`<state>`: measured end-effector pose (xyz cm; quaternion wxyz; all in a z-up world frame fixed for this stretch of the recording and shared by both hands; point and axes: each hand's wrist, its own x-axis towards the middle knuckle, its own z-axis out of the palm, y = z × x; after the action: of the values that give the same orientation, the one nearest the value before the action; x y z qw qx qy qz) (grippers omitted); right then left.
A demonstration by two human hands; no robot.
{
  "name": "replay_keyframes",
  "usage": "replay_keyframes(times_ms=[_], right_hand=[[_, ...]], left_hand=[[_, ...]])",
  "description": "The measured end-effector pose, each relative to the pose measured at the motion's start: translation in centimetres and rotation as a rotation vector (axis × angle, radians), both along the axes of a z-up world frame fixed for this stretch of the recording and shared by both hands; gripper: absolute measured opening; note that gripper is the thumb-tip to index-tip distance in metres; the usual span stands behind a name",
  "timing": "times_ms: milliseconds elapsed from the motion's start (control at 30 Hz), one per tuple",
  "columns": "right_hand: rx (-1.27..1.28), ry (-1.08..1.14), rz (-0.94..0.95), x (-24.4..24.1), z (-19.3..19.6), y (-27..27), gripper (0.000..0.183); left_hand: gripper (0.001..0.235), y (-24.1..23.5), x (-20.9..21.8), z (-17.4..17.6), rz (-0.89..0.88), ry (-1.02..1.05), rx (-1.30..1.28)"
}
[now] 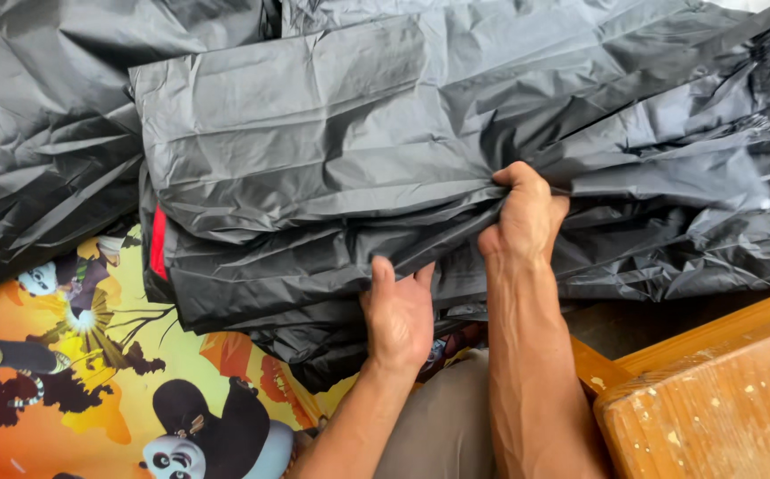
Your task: The person folds a large black tarp on a wooden table, then places it into a small black pouch with a red zipper. They zip the pouch closed and place it into a plastic crate. The person then picks up another tarp to repeat the process.
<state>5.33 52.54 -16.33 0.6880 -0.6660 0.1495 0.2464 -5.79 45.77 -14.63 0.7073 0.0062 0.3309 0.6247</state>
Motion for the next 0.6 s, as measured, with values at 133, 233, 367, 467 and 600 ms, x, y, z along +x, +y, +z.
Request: replay_keyframes(times_ms=[133, 233, 367, 467, 600], right_hand=[[0.13, -0.139, 0.116, -0.2, -0.2, -0.2, 0.031], [0.083, -0.161, 0.151, -1.9, 5.8, -0.6, 0.031], [-0.019, -0.23, 0.302, -3.3, 6.1, -6.8, 0.044], [-0.543, -0.919, 1.158, -4.7, 1.1, -15.5, 0.045], [-0.697, -1.112, 0.825, -6.2, 9.4, -22.6, 0.053]], left_hand=[[0.06, 3.8, 1.0, 2.1, 0.009, -0.173, -0.509], [0.066, 5.5, 0.9, 4.3, 0.039, -0.171, -0.536], [0.059, 4.6, -0.4, 8.2, 0.03, -0.105, -0.519], [0.058, 2.2, -2.2, 6.9, 0.054, -0.02, -0.322], [0.05, -1.1, -1.3, 9.9, -0.21, -0.206, -0.121]])
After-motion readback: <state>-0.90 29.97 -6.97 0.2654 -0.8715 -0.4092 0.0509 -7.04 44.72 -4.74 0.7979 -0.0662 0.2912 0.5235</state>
